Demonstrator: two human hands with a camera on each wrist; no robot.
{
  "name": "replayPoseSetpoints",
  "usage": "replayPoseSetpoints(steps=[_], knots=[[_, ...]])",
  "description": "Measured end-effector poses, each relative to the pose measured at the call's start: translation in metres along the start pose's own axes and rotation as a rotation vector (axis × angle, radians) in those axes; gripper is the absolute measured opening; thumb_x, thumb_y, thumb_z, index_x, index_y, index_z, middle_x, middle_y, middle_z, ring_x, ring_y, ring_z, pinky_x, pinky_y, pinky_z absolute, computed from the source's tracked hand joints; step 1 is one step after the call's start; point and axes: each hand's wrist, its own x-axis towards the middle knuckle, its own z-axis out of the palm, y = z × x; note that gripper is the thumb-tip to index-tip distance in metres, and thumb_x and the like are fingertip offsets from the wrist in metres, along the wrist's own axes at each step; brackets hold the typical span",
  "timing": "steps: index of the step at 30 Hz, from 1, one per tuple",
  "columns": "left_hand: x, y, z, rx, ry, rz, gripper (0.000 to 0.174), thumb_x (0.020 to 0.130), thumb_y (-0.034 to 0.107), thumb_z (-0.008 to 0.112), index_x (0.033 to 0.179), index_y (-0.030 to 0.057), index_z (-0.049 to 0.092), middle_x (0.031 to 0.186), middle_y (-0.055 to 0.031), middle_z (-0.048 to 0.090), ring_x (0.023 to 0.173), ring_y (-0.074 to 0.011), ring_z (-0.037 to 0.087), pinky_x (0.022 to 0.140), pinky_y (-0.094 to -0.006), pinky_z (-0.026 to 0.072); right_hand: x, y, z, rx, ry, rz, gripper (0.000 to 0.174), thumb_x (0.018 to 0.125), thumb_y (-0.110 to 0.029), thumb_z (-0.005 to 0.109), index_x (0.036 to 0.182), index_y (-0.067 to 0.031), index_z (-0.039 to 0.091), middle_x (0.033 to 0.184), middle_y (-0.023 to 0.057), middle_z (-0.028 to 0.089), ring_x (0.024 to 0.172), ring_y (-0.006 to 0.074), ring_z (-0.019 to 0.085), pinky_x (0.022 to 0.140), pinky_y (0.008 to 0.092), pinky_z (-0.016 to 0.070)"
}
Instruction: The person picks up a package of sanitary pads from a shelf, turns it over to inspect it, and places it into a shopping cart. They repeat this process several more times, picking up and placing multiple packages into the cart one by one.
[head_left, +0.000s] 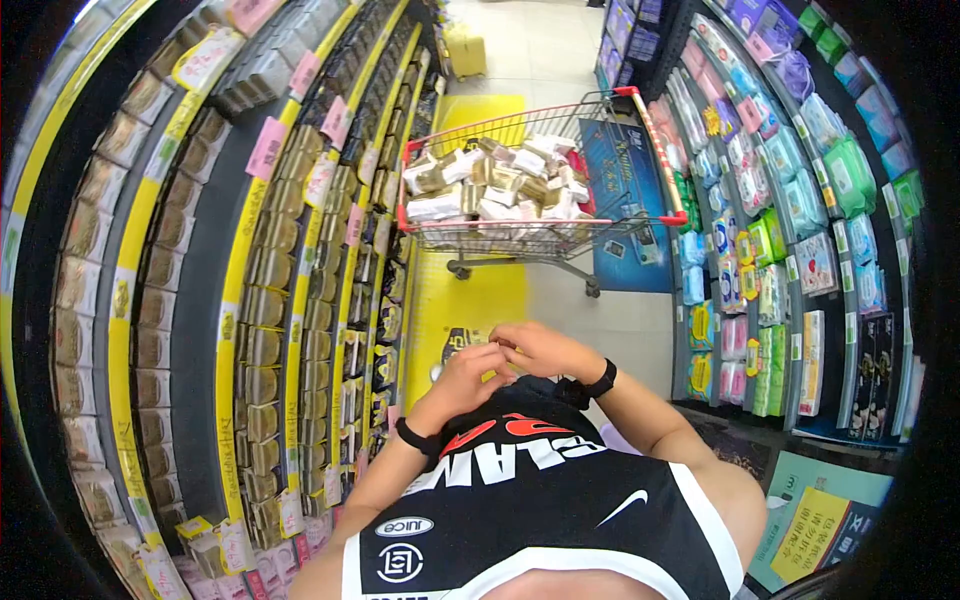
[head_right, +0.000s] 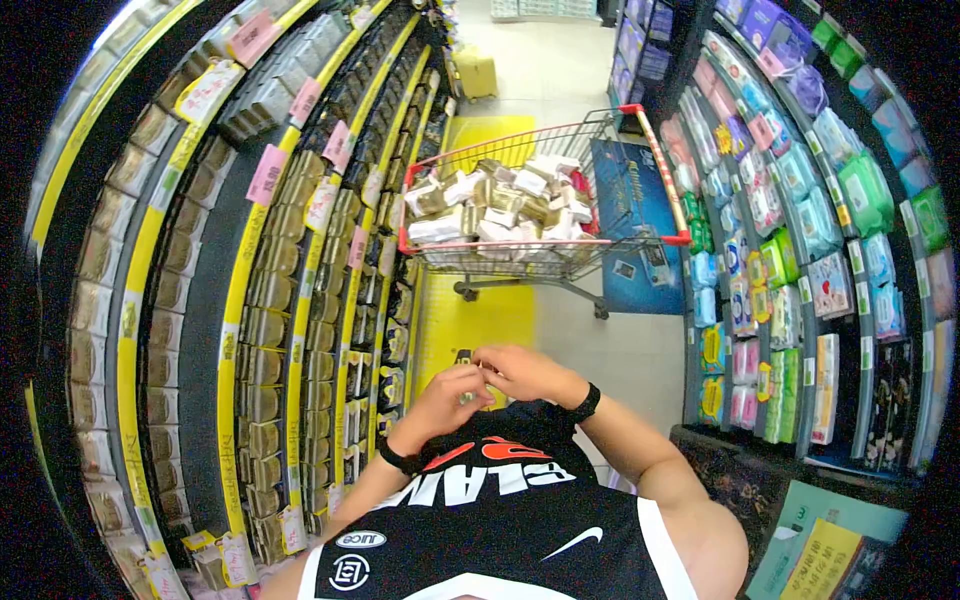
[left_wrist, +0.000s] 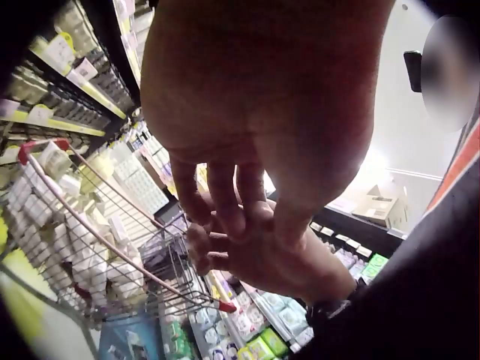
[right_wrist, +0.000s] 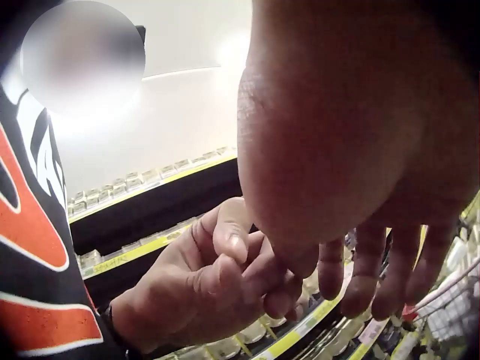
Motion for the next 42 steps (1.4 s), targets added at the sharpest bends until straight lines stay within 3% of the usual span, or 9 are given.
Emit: replayPoseSetpoints(steps=[9, 13, 16, 24, 28, 31, 34, 38, 42], knots=[[0.105, -0.042, 0.016, -0.134, -0.258, 0.116, 0.022, 0.094, 0.023, 0.074, 0.087, 0.0036, 0.065, 0.087, -0.0145, 0.067, 0.084, -0.0381, 0.063, 0.073, -0.0414, 0.0503, -0.037, 0.048, -0.025, -0.089, 0.277, 0.143, 0.024, 0.099, -0.021, 0.06, 0.112, -0.0011, 0.061, 0.103, 0.0227, 0.066, 0.099, 0.0438, 0.064, 0.086, 0.0492, 0.0517], [0.162, -0.1, 0.024, -0.246, -0.3, -0.003, 0.022, 0.095, 0.022, 0.074, 0.089, 0.0027, 0.066, 0.084, -0.0098, 0.068, 0.079, -0.022, 0.064, 0.071, -0.0344, 0.0508, -0.048, 0.05, -0.046, -0.101, 0.28, 0.285, 0.034, 0.095, -0.025, 0.068, 0.117, -0.0007, 0.061, 0.104, 0.0212, 0.068, 0.1, 0.0402, 0.066, 0.088, 0.0473, 0.0527], [0.215, -0.136, 0.018, -0.404, -0.261, -0.262, 0.021, 0.095, 0.022, 0.075, 0.091, 0.0028, 0.067, 0.088, -0.0067, 0.068, 0.08, -0.0157, 0.062, 0.07, -0.0317, 0.0501, -0.038, 0.062, -0.068, -0.115, 0.246, 0.436, 0.04, 0.095, -0.027, 0.071, 0.122, -0.0009, 0.061, 0.107, 0.0206, 0.069, 0.101, 0.0375, 0.067, 0.089, 0.046, 0.0533], [0.315, -0.28, 0.0, -0.108, 0.084, -0.078, 0.038, 0.083, 0.02, 0.083, 0.11, 0.0023, 0.063, 0.103, -0.0123, 0.063, 0.098, -0.0273, 0.063, 0.09, -0.0378, 0.0516, 0.066, 0.089, -0.127, -0.238, 0.194, 0.514, 0.045, 0.095, -0.033, 0.07, 0.125, -0.0009, 0.06, 0.115, 0.0228, 0.068, 0.109, 0.0417, 0.064, 0.094, 0.0485, 0.0524], [0.344, -0.346, -0.006, 0.208, 0.154, -0.372, 0.066, 0.076, 0.03, 0.087, 0.125, 0.0012, 0.054, 0.121, -0.0211, 0.057, 0.116, -0.0389, 0.055, 0.101, -0.047, 0.0458, 0.126, 0.138, -0.151, -0.043, 0.191, 0.476, 0.044, 0.094, -0.031, 0.071, 0.124, -0.0008, 0.062, 0.109, 0.0227, 0.069, 0.107, 0.0418, 0.065, 0.093, 0.0488, 0.053], [0.362, -0.38, -0.004, 0.177, 0.151, -0.653, 0.088, 0.073, 0.037, 0.09, 0.138, 0.0018, 0.042, 0.137, -0.0239, 0.046, 0.13, -0.0431, 0.044, 0.109, -0.0531, 0.038, 0.144, 0.197, -0.157, 0.137, 0.174, 0.634, 0.041, 0.095, -0.03, 0.071, 0.123, -0.0005, 0.061, 0.116, 0.0216, 0.068, 0.106, 0.0352, 0.067, 0.092, 0.0457, 0.0538], [0.383, -0.404, -0.001, 0.147, 0.094, -0.909, 0.111, 0.072, 0.042, 0.091, 0.153, 0.0007, 0.027, 0.152, -0.0245, 0.035, 0.143, -0.0453, 0.033, 0.118, -0.0561, 0.0298, 0.122, 0.242, -0.158, -0.24, 0.084, 0.716, 0.044, 0.092, -0.03, 0.074, 0.122, 0.0003, 0.064, 0.112, 0.023, 0.07, 0.109, 0.0401, 0.066, 0.095, 0.048, 0.0532], [0.403, -0.414, 0.013, 0.119, 0.041, -1.1, 0.125, 0.07, 0.043, 0.092, 0.158, 0.0009, 0.014, 0.158, -0.0242, 0.026, 0.145, -0.0472, 0.027, 0.117, -0.0615, 0.0245, 0.077, 0.262, -0.165, -0.214, 0.176, 0.735, 0.042, 0.092, -0.03, 0.074, 0.121, -0.0016, 0.063, 0.116, 0.0201, 0.068, 0.106, 0.0363, 0.067, 0.093, 0.0457, 0.0539], [0.403, -0.427, 0.031, 0.278, 0.044, -1.078, 0.122, 0.071, 0.045, 0.092, 0.158, 0.0008, 0.018, 0.158, -0.0226, 0.029, 0.142, -0.0436, 0.033, 0.115, -0.0575, 0.0293, 0.047, 0.259, -0.18, -0.093, 0.17, 0.902, 0.039, 0.094, -0.029, 0.073, 0.12, -0.0013, 0.064, 0.114, 0.0189, 0.069, 0.104, 0.0347, 0.068, 0.09, 0.0439, 0.0552]])
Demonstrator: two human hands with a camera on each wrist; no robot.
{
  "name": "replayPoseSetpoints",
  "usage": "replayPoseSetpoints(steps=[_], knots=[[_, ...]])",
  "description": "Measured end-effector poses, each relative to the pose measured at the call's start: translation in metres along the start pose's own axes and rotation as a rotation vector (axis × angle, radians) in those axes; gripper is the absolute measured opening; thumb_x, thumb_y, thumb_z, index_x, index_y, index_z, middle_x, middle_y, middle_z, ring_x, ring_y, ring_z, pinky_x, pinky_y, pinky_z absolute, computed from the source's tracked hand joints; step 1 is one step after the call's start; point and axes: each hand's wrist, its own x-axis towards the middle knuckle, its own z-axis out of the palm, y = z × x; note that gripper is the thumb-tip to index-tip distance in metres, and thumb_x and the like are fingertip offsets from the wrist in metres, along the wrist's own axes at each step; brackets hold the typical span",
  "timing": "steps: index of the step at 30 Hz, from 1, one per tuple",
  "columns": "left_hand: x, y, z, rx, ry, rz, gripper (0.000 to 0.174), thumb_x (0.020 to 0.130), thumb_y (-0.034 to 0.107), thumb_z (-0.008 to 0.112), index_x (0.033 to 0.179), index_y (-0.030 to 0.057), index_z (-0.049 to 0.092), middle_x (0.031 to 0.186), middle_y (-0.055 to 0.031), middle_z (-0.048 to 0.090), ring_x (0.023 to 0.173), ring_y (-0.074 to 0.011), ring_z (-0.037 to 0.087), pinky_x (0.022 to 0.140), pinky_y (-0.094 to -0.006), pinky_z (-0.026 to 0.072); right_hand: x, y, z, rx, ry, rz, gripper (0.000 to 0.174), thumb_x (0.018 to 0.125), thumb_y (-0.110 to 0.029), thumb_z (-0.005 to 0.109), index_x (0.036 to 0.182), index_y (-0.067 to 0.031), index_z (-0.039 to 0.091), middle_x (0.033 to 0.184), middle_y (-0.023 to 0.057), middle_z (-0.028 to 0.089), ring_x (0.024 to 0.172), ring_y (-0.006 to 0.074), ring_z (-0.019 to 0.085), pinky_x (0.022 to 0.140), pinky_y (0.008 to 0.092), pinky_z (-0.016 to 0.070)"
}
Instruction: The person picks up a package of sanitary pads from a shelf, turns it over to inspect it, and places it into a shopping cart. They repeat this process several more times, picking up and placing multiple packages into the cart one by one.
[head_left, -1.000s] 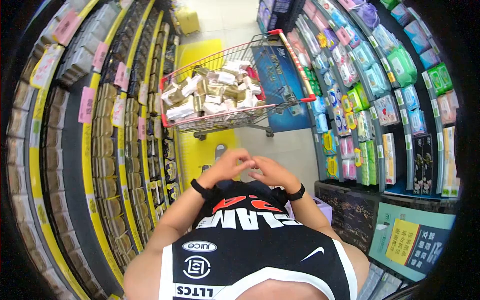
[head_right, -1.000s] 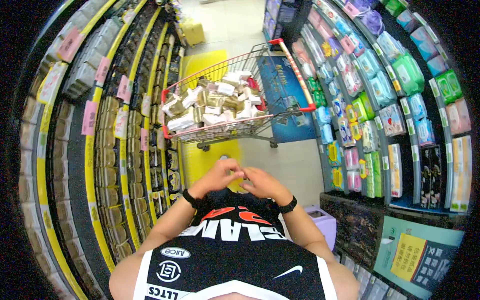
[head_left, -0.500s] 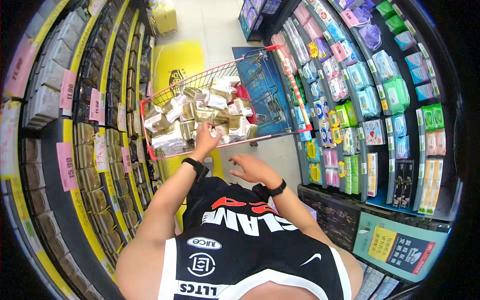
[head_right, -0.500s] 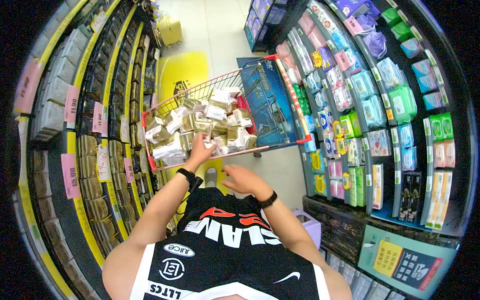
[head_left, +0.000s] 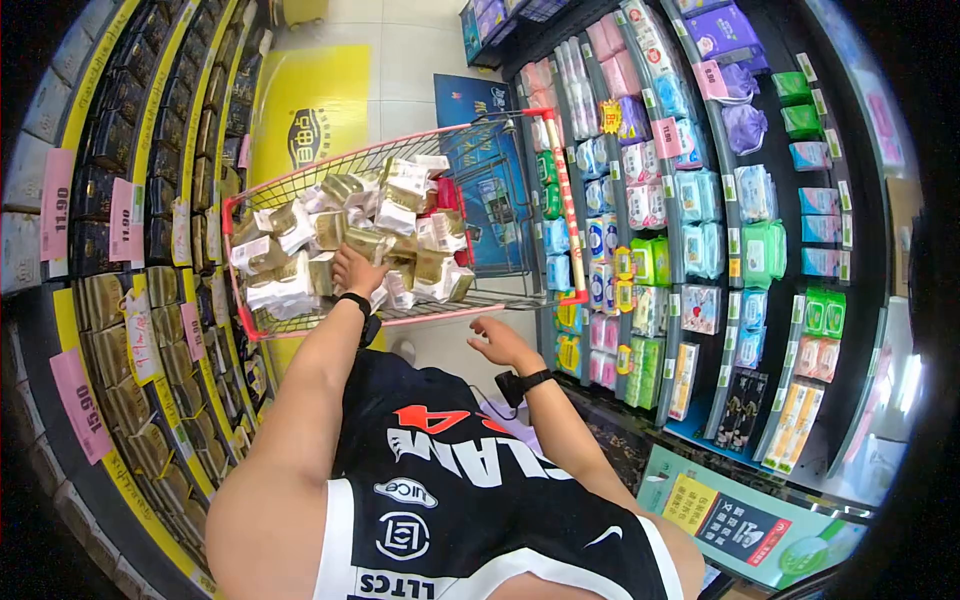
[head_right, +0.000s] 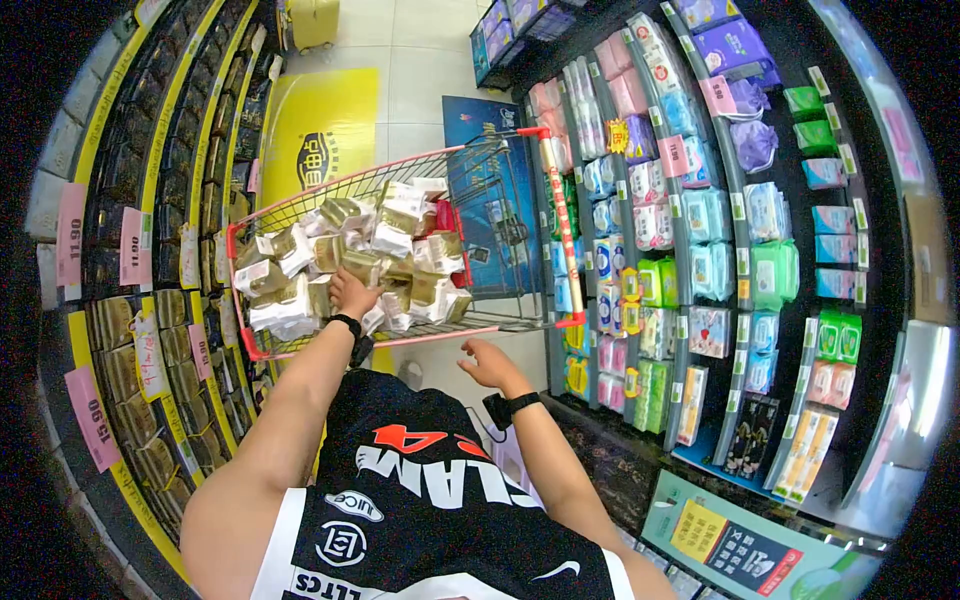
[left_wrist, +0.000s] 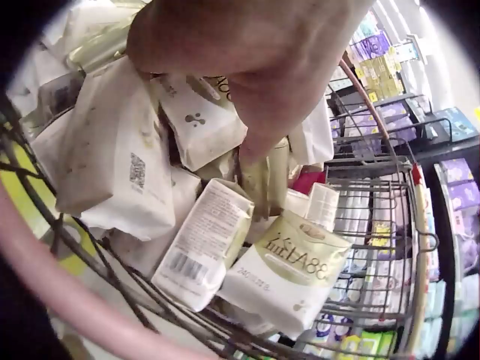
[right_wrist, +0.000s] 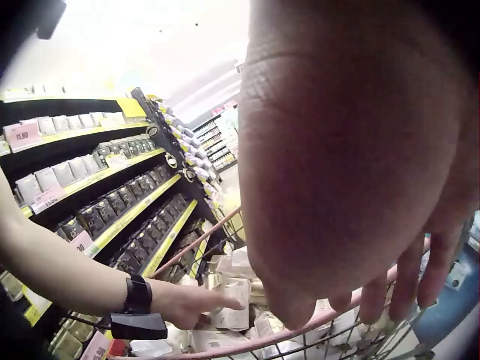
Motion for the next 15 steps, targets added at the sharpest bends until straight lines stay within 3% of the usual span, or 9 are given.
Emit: replayPoseSetpoints(steps=[3, 4, 7, 11, 12, 15], knots=[[0.008, -0.01, 0.013, 0.091, 0.074, 0.064, 0.118, 0.072, 0.045, 0.09, 0.157, 0.0, 0.021, 0.153, -0.0224, 0.038, 0.141, -0.0416, 0.036, 0.114, -0.0558, 0.0311, 0.002, 0.009, -0.006, -0.032, -0.048, -0.026, 0.039, 0.094, -0.029, 0.073, 0.12, -0.0011, 0.064, 0.112, 0.018, 0.07, 0.103, 0.033, 0.068, 0.09, 0.0437, 0.0552], [0.009, -0.011, 0.013, 0.131, 0.07, 0.077, 0.114, 0.073, 0.044, 0.089, 0.155, -0.0007, 0.023, 0.147, -0.0227, 0.047, 0.139, -0.0404, 0.04, 0.114, -0.0535, 0.0321, 0.005, 0.008, -0.007, -0.031, -0.031, -0.063, 0.039, 0.094, -0.029, 0.073, 0.12, -0.001, 0.064, 0.11, 0.018, 0.07, 0.102, 0.0327, 0.069, 0.089, 0.0437, 0.0551], [0.011, -0.012, 0.002, 0.09, 0.043, 0.112, 0.11, 0.073, 0.042, 0.089, 0.153, -0.0009, 0.026, 0.143, -0.0238, 0.051, 0.136, -0.0404, 0.046, 0.116, -0.0522, 0.0311, 0.022, 0.002, -0.014, 0.046, -0.026, -0.146, 0.037, 0.095, -0.029, 0.072, 0.119, -0.001, 0.064, 0.107, 0.0187, 0.071, 0.101, 0.0332, 0.069, 0.088, 0.0438, 0.055], [-0.009, -0.002, -0.024, -0.168, 0.078, 0.149, 0.102, 0.072, 0.041, 0.088, 0.147, -0.0037, 0.035, 0.143, -0.0272, 0.049, 0.13, -0.0438, 0.051, 0.108, -0.0497, 0.0443, 0.055, -0.013, -0.047, -0.006, -0.096, -0.339, 0.035, 0.095, -0.027, 0.072, 0.118, -0.0016, 0.064, 0.108, 0.018, 0.07, 0.095, 0.0328, 0.07, 0.085, 0.042, 0.0558], [-0.001, -0.009, -0.009, -0.246, 0.205, 0.247, 0.098, 0.073, 0.039, 0.088, 0.145, -0.0044, 0.037, 0.141, -0.0272, 0.049, 0.127, -0.045, 0.052, 0.103, -0.0494, 0.0487, 0.069, -0.007, -0.052, -0.007, -0.152, -0.395, 0.04, 0.095, -0.023, 0.073, 0.126, -0.0019, 0.06, 0.111, 0.0158, 0.07, 0.093, 0.0303, 0.071, 0.083, 0.0403, 0.0565], [-0.058, 0.032, -0.047, -0.306, 0.376, 0.398, 0.097, 0.073, 0.037, 0.087, 0.145, -0.0039, 0.037, 0.135, -0.026, 0.05, 0.123, -0.0455, 0.053, 0.103, -0.0504, 0.048, 0.091, -0.012, -0.077, 0.122, -0.175, -0.477, 0.053, 0.095, -0.021, 0.073, 0.14, -0.0032, 0.05, 0.116, 0.0151, 0.067, 0.092, 0.026, 0.071, 0.082, 0.0379, 0.0566]])
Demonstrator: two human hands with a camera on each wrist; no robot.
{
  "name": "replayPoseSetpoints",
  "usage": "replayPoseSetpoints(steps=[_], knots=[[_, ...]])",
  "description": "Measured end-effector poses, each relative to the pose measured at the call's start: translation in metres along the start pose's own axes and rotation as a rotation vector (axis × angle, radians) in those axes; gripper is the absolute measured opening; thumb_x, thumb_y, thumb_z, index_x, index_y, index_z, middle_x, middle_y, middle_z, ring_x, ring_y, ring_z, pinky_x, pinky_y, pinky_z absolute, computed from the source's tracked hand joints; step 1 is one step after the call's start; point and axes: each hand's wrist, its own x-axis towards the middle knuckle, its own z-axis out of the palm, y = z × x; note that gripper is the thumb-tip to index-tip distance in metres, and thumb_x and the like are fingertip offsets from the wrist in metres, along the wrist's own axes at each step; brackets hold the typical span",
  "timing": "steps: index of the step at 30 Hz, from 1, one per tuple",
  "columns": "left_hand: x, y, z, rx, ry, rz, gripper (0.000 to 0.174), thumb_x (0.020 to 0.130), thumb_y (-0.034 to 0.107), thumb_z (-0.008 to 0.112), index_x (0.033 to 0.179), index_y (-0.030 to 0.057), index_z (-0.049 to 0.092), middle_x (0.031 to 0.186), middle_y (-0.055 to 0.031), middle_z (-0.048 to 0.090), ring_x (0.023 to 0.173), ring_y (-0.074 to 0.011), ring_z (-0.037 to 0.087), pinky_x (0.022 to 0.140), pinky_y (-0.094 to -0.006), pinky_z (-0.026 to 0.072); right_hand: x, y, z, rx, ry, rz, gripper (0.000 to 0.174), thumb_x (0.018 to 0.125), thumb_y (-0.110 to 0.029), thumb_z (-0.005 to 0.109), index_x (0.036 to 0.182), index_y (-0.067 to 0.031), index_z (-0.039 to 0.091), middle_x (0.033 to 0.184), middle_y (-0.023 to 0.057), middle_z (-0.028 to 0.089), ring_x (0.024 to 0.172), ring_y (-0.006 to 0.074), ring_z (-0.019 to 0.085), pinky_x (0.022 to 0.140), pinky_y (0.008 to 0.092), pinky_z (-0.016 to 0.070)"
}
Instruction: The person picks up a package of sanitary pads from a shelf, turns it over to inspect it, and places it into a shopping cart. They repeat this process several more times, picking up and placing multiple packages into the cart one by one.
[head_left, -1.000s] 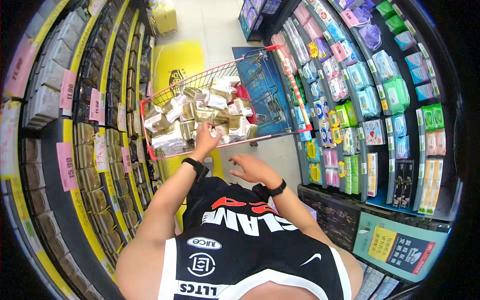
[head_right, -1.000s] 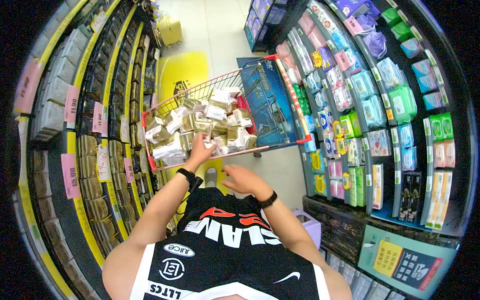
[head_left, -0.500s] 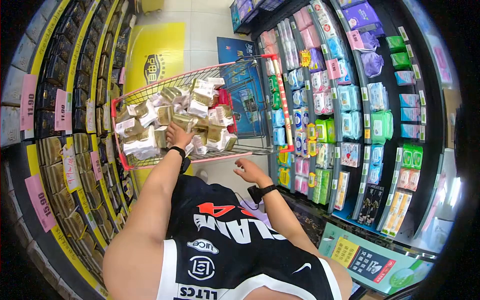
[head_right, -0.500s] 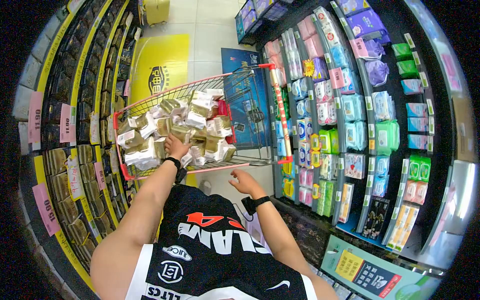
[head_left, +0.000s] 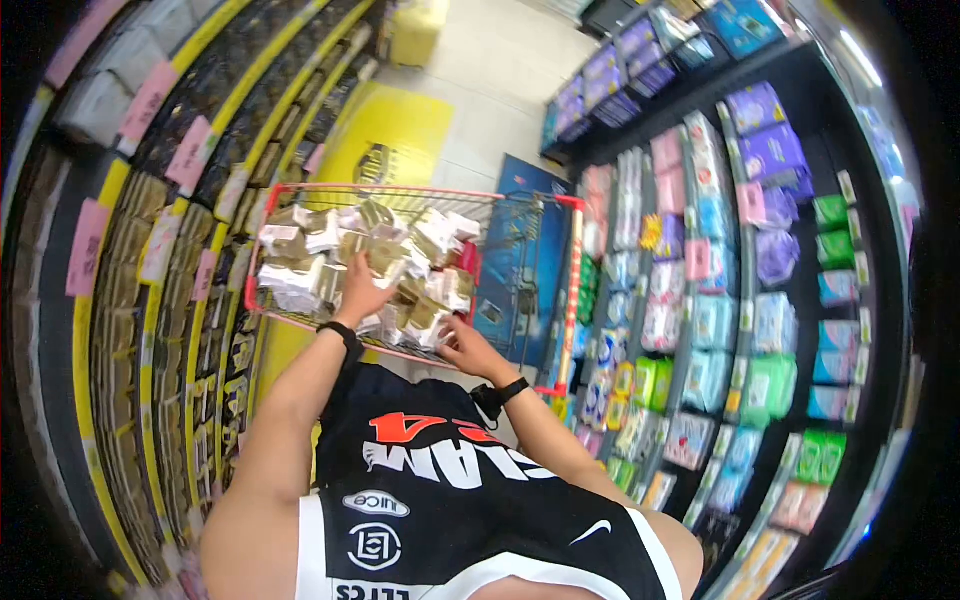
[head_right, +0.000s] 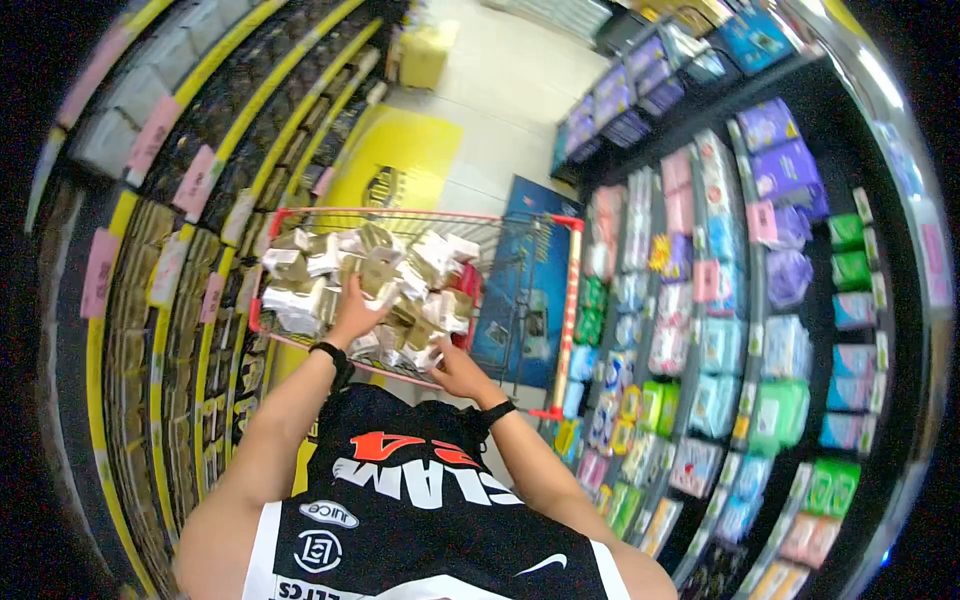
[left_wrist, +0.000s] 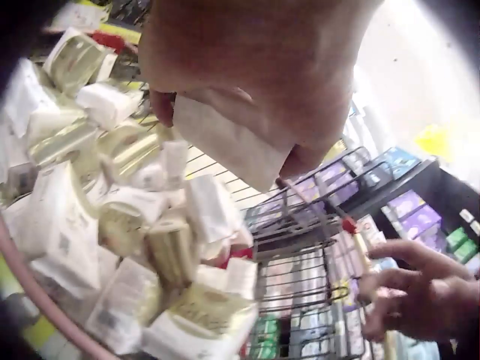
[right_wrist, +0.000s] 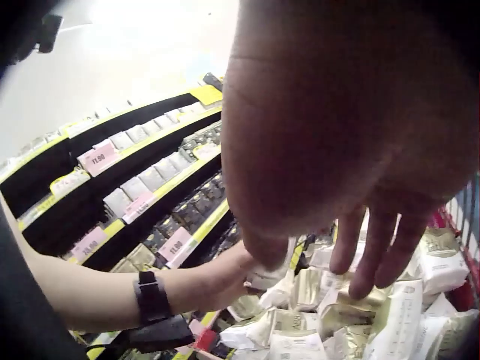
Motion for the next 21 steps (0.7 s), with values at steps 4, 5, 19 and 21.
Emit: replayPoseSetpoints(steps=[4, 5, 19, 21], knots=[[-0.057, 0.099, -0.037, 0.119, 0.162, 0.084, 0.095, 0.072, 0.034, 0.088, 0.144, -0.0018, 0.039, 0.128, -0.0241, 0.05, 0.119, -0.0445, 0.054, 0.101, -0.0503, 0.0479, 0.029, -0.016, -0.034, 0.389, 0.036, -0.133, 0.098, 0.094, -0.019, 0.076, 0.164, -0.0112, 0.009, 0.156, 0.0235, 0.037, 0.112, 0.0258, 0.067, 0.089, 0.0397, 0.0585], [-0.071, 0.117, -0.04, 0.14, 0.19, 0.082, 0.094, 0.071, 0.033, 0.089, 0.144, -0.001, 0.039, 0.128, -0.0237, 0.05, 0.119, -0.0441, 0.053, 0.101, -0.0503, 0.0475, 0.035, -0.027, -0.044, 0.46, 0.022, -0.193, 0.099, 0.095, -0.02, 0.075, 0.165, -0.0148, 0.005, 0.161, 0.0246, 0.029, 0.117, 0.0265, 0.065, 0.091, 0.0403, 0.0585], [-0.204, 0.142, -0.044, -0.191, 0.232, 0.056, 0.087, 0.073, 0.023, 0.093, 0.146, 0.0061, 0.049, 0.137, -0.0141, 0.055, 0.117, -0.0301, 0.059, 0.097, -0.0403, 0.0504, 0.04, -0.061, -0.004, 1.033, -0.245, 0.121, 0.042, 0.109, -0.02, 0.038, 0.151, -0.0131, 0.045, 0.132, 0.0127, 0.064, 0.112, 0.0225, 0.066, 0.094, 0.0358, 0.0549], [-0.217, 0.146, -0.055, -0.135, 0.321, 0.115, 0.077, 0.073, 0.019, 0.092, 0.14, 0.0069, 0.056, 0.132, -0.0125, 0.058, 0.115, -0.0308, 0.06, 0.095, -0.0399, 0.0508, 0.033, -0.069, 0.011, 1.141, -0.401, 0.107, 0.045, 0.111, -0.023, 0.03, 0.151, -0.0123, 0.045, 0.134, 0.0129, 0.064, 0.114, 0.0241, 0.067, 0.097, 0.0383, 0.0558]])
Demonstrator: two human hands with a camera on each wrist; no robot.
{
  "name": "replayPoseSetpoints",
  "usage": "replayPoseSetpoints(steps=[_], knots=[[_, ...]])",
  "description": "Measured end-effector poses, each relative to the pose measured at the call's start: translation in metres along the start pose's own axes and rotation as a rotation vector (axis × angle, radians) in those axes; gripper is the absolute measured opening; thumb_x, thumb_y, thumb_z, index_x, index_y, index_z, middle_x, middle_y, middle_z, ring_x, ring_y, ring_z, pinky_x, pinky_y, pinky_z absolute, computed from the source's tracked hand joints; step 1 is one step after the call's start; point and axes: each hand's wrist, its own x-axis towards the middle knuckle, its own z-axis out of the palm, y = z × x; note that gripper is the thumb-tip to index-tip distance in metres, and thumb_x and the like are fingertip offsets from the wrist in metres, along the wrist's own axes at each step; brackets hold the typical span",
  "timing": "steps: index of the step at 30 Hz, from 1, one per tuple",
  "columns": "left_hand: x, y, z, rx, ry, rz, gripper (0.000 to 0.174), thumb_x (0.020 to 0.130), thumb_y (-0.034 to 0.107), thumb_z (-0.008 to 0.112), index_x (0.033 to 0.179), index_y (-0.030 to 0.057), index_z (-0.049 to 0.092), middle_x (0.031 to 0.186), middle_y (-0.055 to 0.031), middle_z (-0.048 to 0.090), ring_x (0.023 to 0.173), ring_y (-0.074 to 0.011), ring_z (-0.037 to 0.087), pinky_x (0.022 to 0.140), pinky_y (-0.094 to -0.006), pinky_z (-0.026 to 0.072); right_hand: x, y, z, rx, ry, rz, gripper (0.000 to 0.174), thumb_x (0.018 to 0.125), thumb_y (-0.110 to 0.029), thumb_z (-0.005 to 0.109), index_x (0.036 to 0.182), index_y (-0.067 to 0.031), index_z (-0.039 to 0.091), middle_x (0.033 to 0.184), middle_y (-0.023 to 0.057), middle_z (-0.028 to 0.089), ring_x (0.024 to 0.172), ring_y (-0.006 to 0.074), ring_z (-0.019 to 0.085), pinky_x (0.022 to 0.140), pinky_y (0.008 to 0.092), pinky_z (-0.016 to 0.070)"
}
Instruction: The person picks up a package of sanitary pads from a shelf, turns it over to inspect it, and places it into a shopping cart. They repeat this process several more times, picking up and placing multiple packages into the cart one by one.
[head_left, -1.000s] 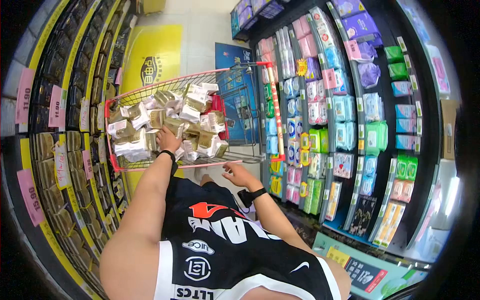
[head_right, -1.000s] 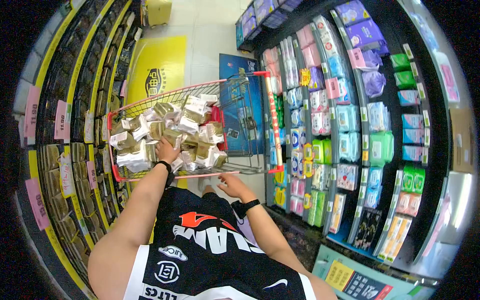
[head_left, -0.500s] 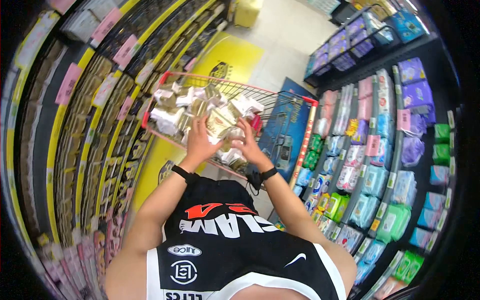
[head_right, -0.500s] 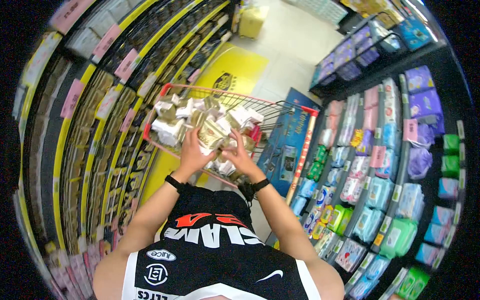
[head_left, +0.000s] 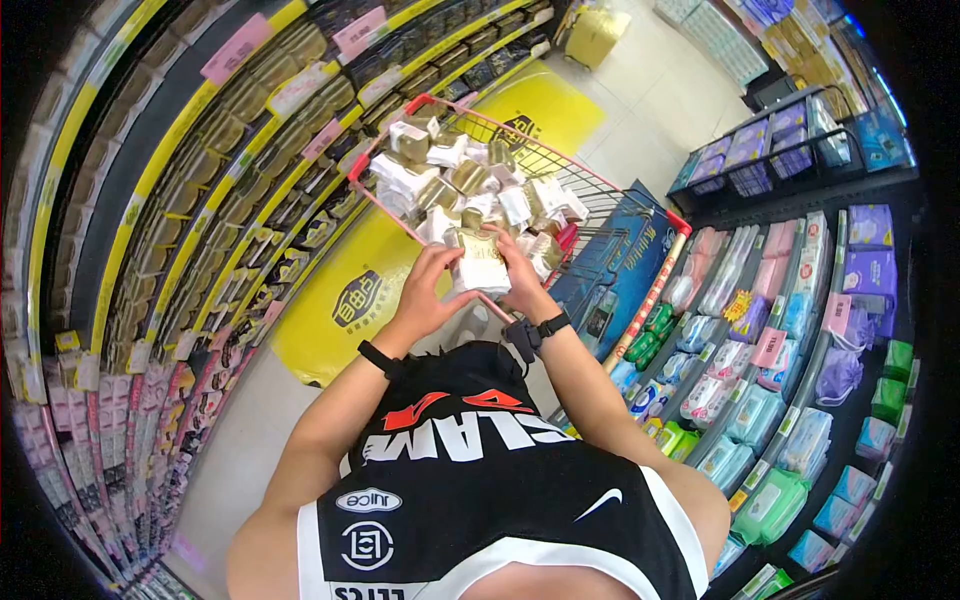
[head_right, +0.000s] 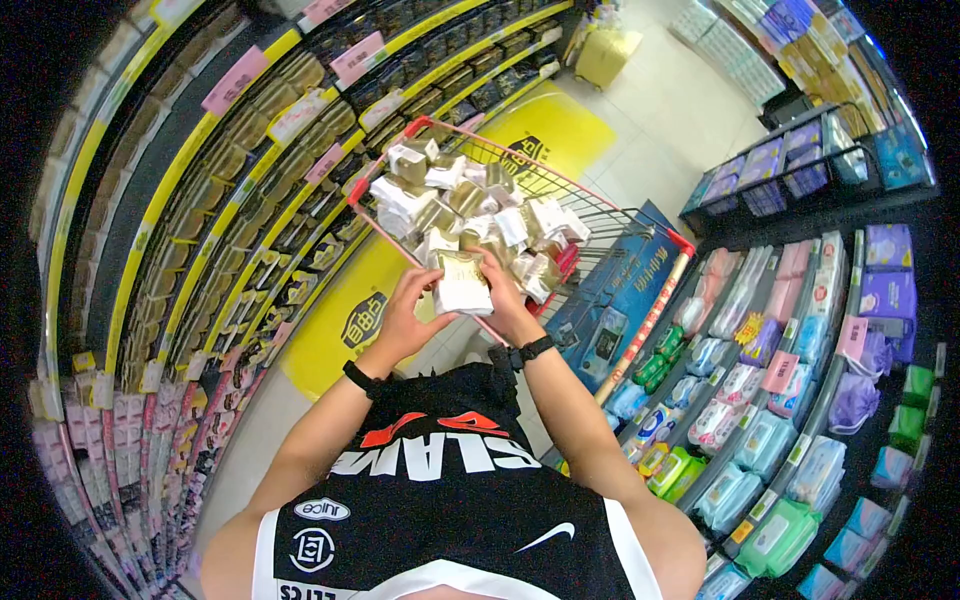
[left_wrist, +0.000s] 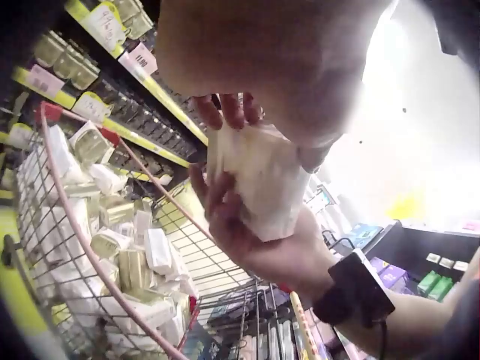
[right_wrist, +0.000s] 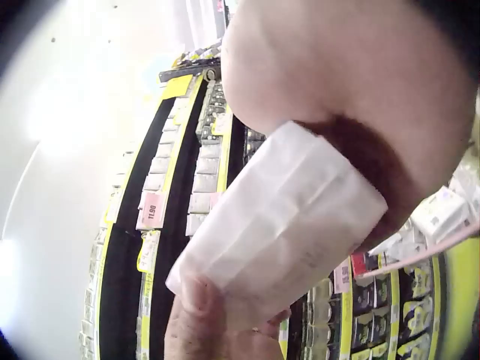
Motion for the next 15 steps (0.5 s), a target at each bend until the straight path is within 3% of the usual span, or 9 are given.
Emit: replayPoseSetpoints(steps=[3, 4, 7, 9, 10, 14, 15], knots=[[-0.016, 0.011, -0.019, 0.081, 0.088, 0.124, 0.067, 0.072, 0.015, 0.091, 0.132, 0.0075, 0.062, 0.128, -0.0116, 0.06, 0.113, -0.0334, 0.059, 0.094, -0.0403, 0.0507, 0.014, 0.022, 0.027, 0.137, -0.098, 0.111, 0.045, 0.111, -0.027, 0.032, 0.151, -0.0107, 0.046, 0.134, 0.0125, 0.064, 0.113, 0.0235, 0.067, 0.097, 0.0397, 0.0563], [-0.021, 0.016, -0.027, 0.085, 0.104, 0.163, 0.066, 0.071, 0.014, 0.091, 0.13, 0.0075, 0.063, 0.128, -0.0116, 0.06, 0.113, -0.0338, 0.059, 0.094, -0.0402, 0.0507, 0.004, 0.022, 0.049, 0.182, -0.08, 0.156, 0.047, 0.112, -0.038, 0.034, 0.146, -0.0102, 0.052, 0.128, 0.0107, 0.067, 0.105, 0.0228, 0.07, 0.09, 0.0387, 0.0592], [-0.049, 0.016, -0.05, 0.108, 0.179, 0.193, 0.066, 0.068, 0.016, 0.091, 0.127, 0.0081, 0.062, 0.131, -0.0128, 0.059, 0.116, -0.0366, 0.056, 0.097, -0.0441, 0.0474, 0.021, 0.06, 0.052, 0.257, -0.335, 0.374, 0.052, 0.112, -0.049, 0.037, 0.141, -0.0114, 0.057, 0.122, 0.0077, 0.071, 0.097, 0.0216, 0.072, 0.083, 0.0366, 0.0615], [-0.072, 0.016, -0.073, 0.148, 0.283, 0.198, 0.07, 0.067, 0.018, 0.092, 0.129, 0.008, 0.059, 0.133, -0.0141, 0.057, 0.119, -0.0383, 0.054, 0.099, -0.0469, 0.0453, 0.029, 0.096, 0.085, 0.141, -0.234, 0.344, 0.057, 0.11, -0.056, 0.037, 0.139, -0.0131, 0.059, 0.121, 0.0062, 0.072, 0.096, 0.0211, 0.074, 0.079, 0.0345, 0.0629], [-0.086, 0.01, -0.086, 0.216, 0.311, 0.196, 0.09, 0.065, 0.025, 0.095, 0.14, 0.0076, 0.048, 0.138, -0.019, 0.051, 0.126, -0.0415, 0.049, 0.106, -0.0512, 0.041, 0.024, 0.106, 0.109, 0.118, -0.181, 0.348, 0.057, 0.11, -0.056, 0.037, 0.14, -0.0131, 0.058, 0.123, 0.0064, 0.072, 0.098, 0.0213, 0.074, 0.08, 0.0344, 0.063], [-0.134, -0.004, -0.133, 0.232, 0.578, 0.063, 0.121, 0.059, 0.03, 0.1, 0.152, 0.0048, 0.028, 0.145, -0.0258, 0.041, 0.134, -0.0448, 0.044, 0.116, -0.0535, 0.0356, 0.032, 0.16, 0.165, 0.031, -0.223, 0.389, 0.056, 0.111, -0.052, 0.039, 0.146, -0.0117, 0.054, 0.129, 0.0085, 0.07, 0.106, 0.0232, 0.073, 0.087, 0.0363, 0.0622], [-0.146, -0.01, -0.147, 0.228, 0.595, 0.072, 0.12, 0.059, 0.029, 0.1, 0.152, 0.0039, 0.028, 0.146, -0.0259, 0.041, 0.135, -0.0447, 0.043, 0.116, -0.0528, 0.0357, 0.031, 0.17, 0.183, -0.005, -0.254, 0.402, 0.055, 0.111, -0.05, 0.039, 0.147, -0.0114, 0.054, 0.131, 0.0087, 0.069, 0.108, 0.0234, 0.072, 0.089, 0.0368, 0.0618]])
